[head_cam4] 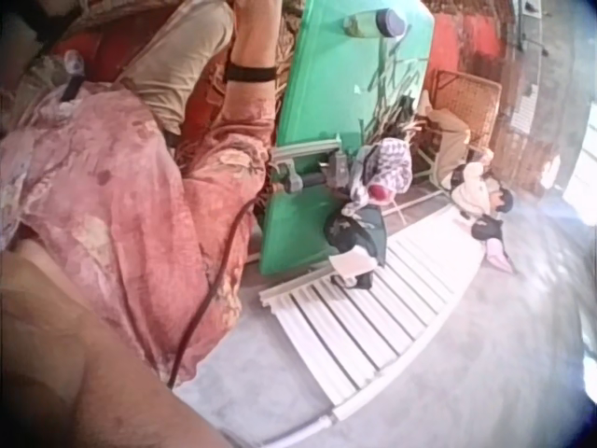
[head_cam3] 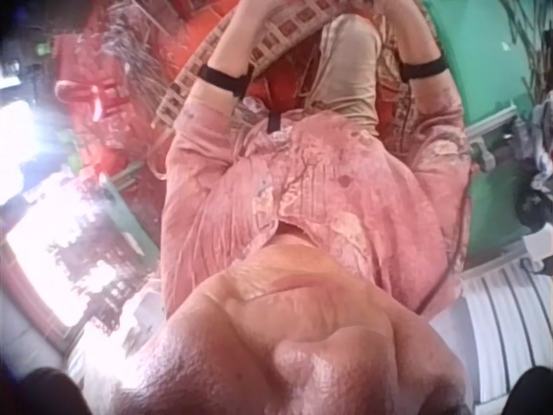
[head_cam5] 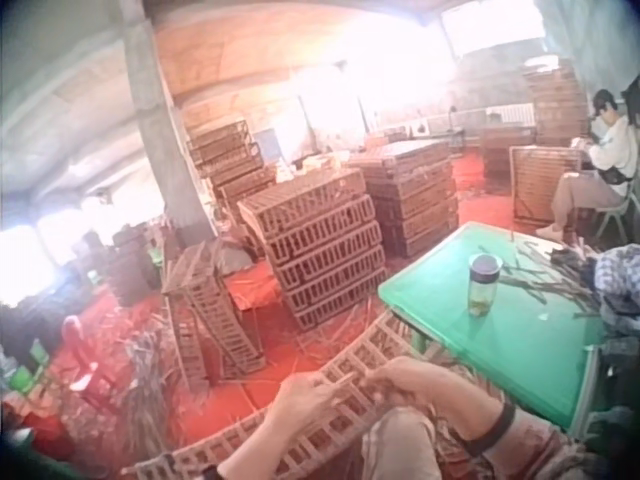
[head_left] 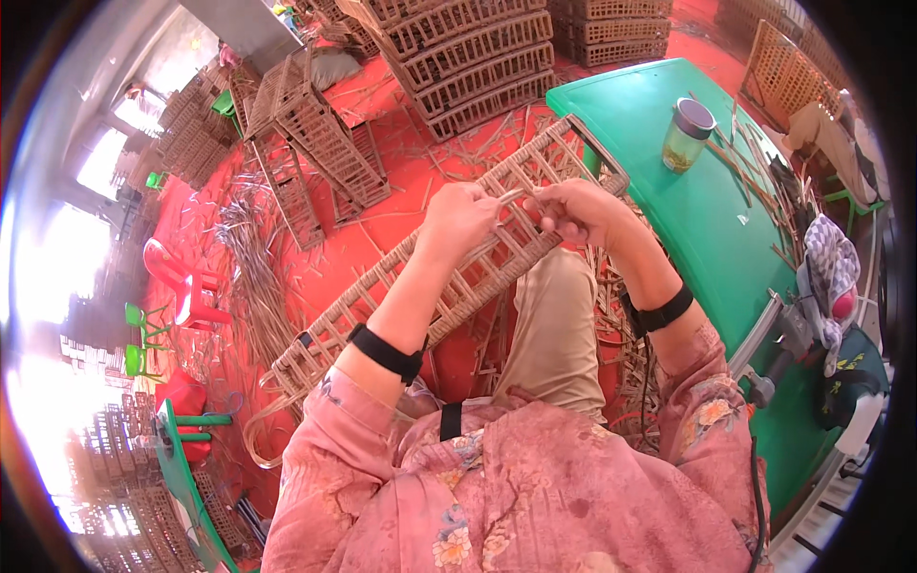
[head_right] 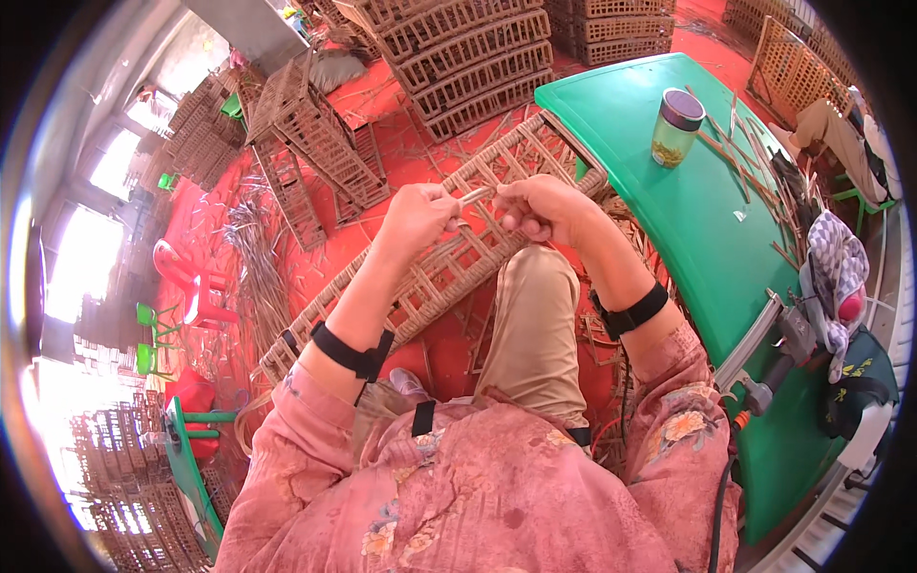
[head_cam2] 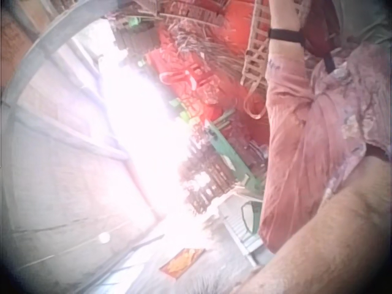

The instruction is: Weaving bamboo strips into a wooden frame to create a basket or furniture component.

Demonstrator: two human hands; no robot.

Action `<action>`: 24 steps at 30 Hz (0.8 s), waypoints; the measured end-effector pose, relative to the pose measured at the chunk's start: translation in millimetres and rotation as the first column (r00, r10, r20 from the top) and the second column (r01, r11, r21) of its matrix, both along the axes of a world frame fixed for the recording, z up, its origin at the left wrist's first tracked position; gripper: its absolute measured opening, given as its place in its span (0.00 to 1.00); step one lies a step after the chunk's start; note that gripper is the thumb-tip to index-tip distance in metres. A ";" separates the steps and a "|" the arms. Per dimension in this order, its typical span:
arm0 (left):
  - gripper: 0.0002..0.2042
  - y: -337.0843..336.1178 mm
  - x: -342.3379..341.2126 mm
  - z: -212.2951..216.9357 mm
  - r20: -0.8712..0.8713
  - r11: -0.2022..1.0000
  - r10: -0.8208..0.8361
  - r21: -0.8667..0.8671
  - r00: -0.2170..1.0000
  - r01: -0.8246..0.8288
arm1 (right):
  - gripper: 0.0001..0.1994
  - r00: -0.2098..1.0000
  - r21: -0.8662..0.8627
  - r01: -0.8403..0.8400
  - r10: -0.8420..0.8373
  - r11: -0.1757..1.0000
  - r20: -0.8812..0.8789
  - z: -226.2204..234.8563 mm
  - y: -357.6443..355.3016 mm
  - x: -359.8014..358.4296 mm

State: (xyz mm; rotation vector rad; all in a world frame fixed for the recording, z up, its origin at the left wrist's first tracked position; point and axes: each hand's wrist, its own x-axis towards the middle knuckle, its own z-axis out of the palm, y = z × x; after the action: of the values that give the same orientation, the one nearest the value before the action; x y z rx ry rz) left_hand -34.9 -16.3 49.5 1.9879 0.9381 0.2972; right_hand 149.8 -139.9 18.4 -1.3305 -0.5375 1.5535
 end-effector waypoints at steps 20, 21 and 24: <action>0.16 -50.3 -21.3 -38.0 0.228 0.965 -0.149 0.247 0.962 0.091 | 0.08 0.851 0.070 0.522 -0.513 0.850 -0.113 -10.5 14.3 -54.8; 0.17 -47.2 -22.6 -42.9 0.219 0.974 -0.177 0.178 0.959 0.139 | 0.08 0.869 0.101 0.495 -0.490 0.863 -0.064 -10.0 15.6 -56.8; 0.18 -71.2 -39.3 -35.4 0.290 0.893 -0.239 0.440 0.927 0.093 | 0.10 0.901 0.069 0.430 -0.424 0.900 -0.091 -29.1 7.2 -22.0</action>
State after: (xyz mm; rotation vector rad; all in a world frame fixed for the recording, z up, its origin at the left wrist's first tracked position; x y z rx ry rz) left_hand -74.1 -87.5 14.1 2.2918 0.5004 0.7695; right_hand 127.8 -132.6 -10.7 -1.2203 -0.2397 1.1943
